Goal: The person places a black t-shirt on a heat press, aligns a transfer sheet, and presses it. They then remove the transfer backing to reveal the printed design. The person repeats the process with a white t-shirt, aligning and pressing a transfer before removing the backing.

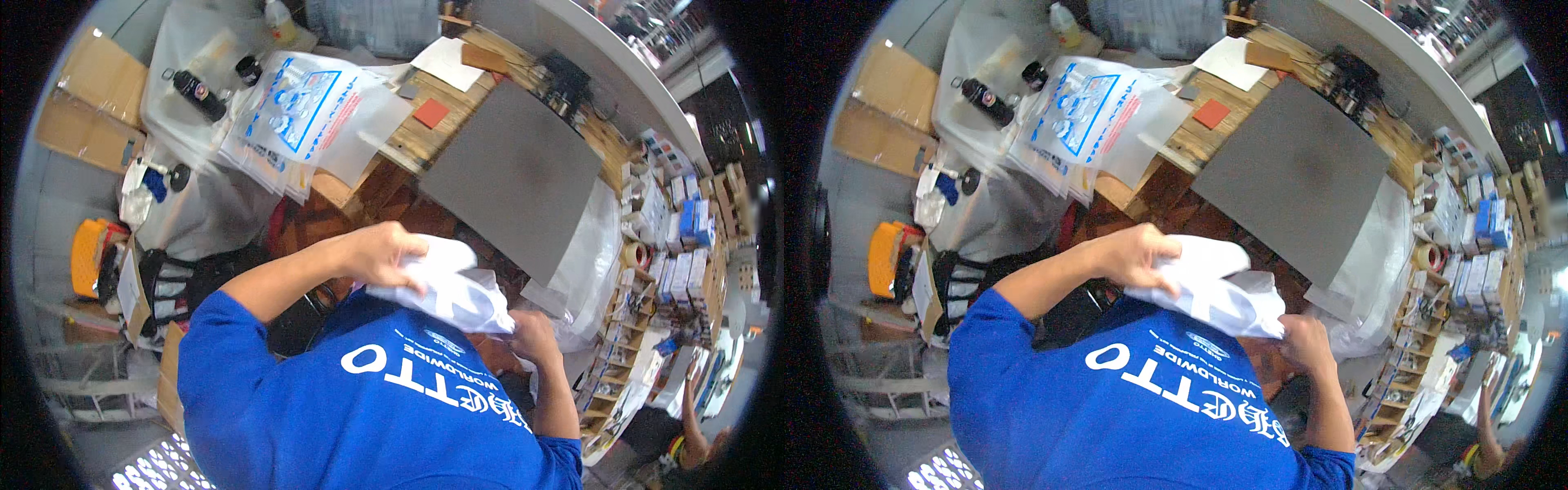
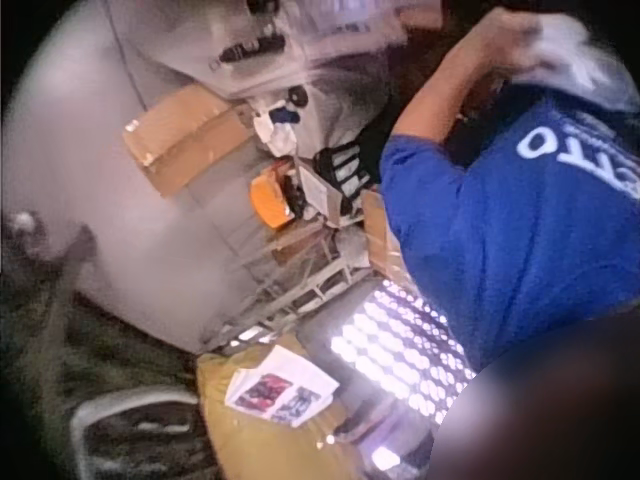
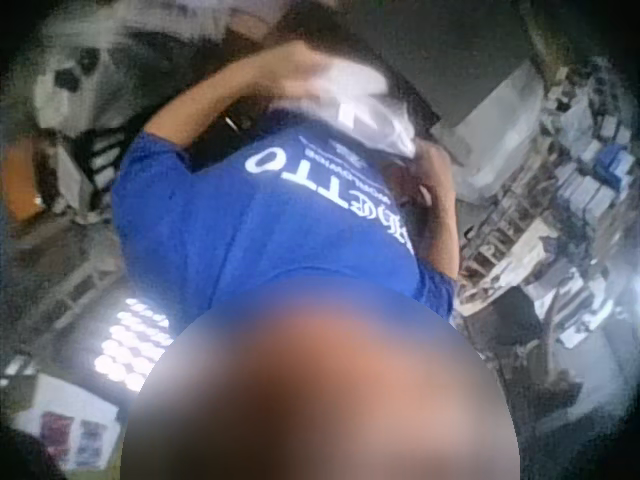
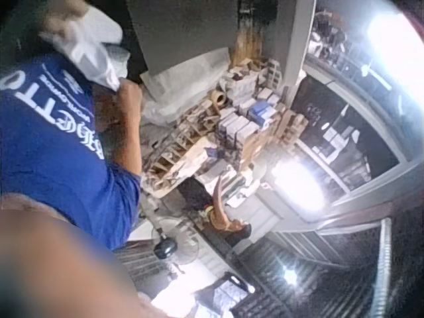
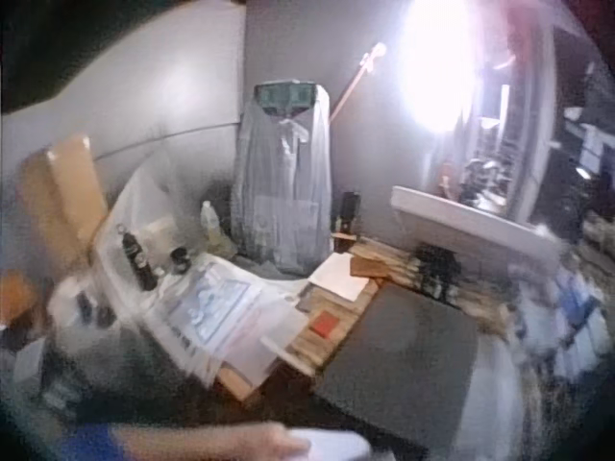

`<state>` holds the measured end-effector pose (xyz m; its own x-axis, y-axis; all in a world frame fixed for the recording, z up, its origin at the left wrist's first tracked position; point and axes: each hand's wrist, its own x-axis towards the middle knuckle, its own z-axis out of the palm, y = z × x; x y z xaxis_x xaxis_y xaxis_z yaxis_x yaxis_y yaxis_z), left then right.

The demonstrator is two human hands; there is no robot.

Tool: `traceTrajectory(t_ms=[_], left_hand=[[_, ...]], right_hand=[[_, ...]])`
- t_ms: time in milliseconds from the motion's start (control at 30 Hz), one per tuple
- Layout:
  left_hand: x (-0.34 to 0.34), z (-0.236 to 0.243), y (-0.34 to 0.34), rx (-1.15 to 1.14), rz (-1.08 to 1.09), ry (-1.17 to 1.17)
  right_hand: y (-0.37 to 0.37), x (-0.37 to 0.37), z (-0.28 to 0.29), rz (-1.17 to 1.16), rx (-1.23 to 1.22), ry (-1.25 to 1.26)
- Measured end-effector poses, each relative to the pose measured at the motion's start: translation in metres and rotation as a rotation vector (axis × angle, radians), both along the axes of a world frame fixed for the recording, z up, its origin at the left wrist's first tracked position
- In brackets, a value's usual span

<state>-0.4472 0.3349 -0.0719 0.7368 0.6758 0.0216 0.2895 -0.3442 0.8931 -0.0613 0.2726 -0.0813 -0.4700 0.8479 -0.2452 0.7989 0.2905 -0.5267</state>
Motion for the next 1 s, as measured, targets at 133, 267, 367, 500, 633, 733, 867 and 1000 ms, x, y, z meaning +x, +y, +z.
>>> traceTrajectory(t_ms=[133,267,367,500,633,733,867,1000], left_hand=[[0.002,-0.011,-0.022,-0.189,-0.319,0.71],[-0.015,-0.025,0.007,0.118,-0.005,0.002],[-0.032,-0.015,0.039,-0.319,0.198,0.268],[-0.049,0.007,0.081,0.231,0.19,0.611],[-0.08,0.028,0.14,-0.302,-0.019,0.133],[-0.089,0.052,0.195,-0.577,0.097,-0.4],[-0.023,0.044,0.323,0.111,0.368,-0.054],[0.037,-0.031,0.398,0.337,0.642,0.152]], right_hand=[[-0.023,0.047,-0.008,-0.374,0.262,0.243],[-0.027,0.076,-0.003,-0.67,0.206,0.191],[-0.03,0.098,-0.006,-0.715,0.006,0.102],[-0.037,0.117,-0.013,-0.993,-0.157,0.322],[-0.032,0.12,0.023,-1.036,-0.267,0.482],[0.017,0.131,0.078,-1.016,0.174,0.464],[0.169,0.177,0.097,-0.906,0.51,-0.212],[0.268,0.189,0.017,-0.792,0.806,-0.499]])
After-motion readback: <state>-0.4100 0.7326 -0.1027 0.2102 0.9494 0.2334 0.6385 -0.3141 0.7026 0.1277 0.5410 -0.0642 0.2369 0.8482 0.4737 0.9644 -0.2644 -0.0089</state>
